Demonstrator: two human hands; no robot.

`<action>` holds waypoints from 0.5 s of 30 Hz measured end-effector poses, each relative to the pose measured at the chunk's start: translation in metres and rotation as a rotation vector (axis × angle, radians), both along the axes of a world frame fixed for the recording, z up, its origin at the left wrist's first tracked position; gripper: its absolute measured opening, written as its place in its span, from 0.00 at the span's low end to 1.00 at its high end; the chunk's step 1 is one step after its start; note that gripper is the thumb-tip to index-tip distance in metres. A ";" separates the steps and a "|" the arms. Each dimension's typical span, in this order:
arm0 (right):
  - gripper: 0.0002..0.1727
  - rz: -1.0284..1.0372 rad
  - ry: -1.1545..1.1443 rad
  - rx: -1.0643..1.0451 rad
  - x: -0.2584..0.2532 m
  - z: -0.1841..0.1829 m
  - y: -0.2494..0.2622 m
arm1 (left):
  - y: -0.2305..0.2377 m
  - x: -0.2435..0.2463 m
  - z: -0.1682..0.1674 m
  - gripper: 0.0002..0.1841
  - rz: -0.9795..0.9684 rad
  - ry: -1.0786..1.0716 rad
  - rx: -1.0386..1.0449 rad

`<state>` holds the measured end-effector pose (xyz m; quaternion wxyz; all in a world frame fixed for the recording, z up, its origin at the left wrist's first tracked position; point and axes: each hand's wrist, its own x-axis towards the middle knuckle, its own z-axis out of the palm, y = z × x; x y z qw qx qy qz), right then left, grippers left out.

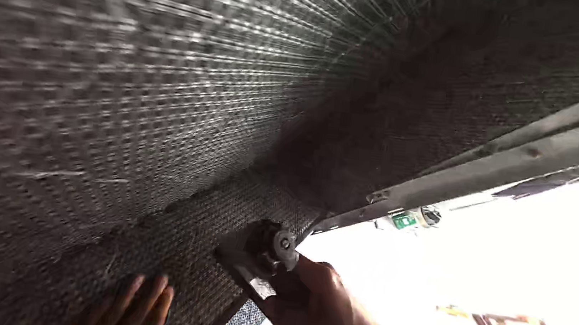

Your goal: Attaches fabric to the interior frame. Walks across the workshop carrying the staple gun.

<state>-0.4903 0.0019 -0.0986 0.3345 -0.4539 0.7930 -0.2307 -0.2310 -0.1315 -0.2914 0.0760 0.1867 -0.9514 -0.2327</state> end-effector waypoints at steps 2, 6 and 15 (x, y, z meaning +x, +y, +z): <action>0.14 -0.116 -0.012 -0.020 -0.043 -0.003 0.014 | -0.002 -0.070 0.002 0.46 -0.034 0.039 -0.076; 0.12 -0.319 -0.056 -0.032 -0.131 -0.005 0.019 | -0.006 -0.218 -0.005 0.45 -0.044 0.066 -0.174; 0.11 -0.347 0.001 0.126 -0.225 -0.033 -0.038 | -0.006 -0.338 -0.002 0.43 -0.139 -0.003 -0.199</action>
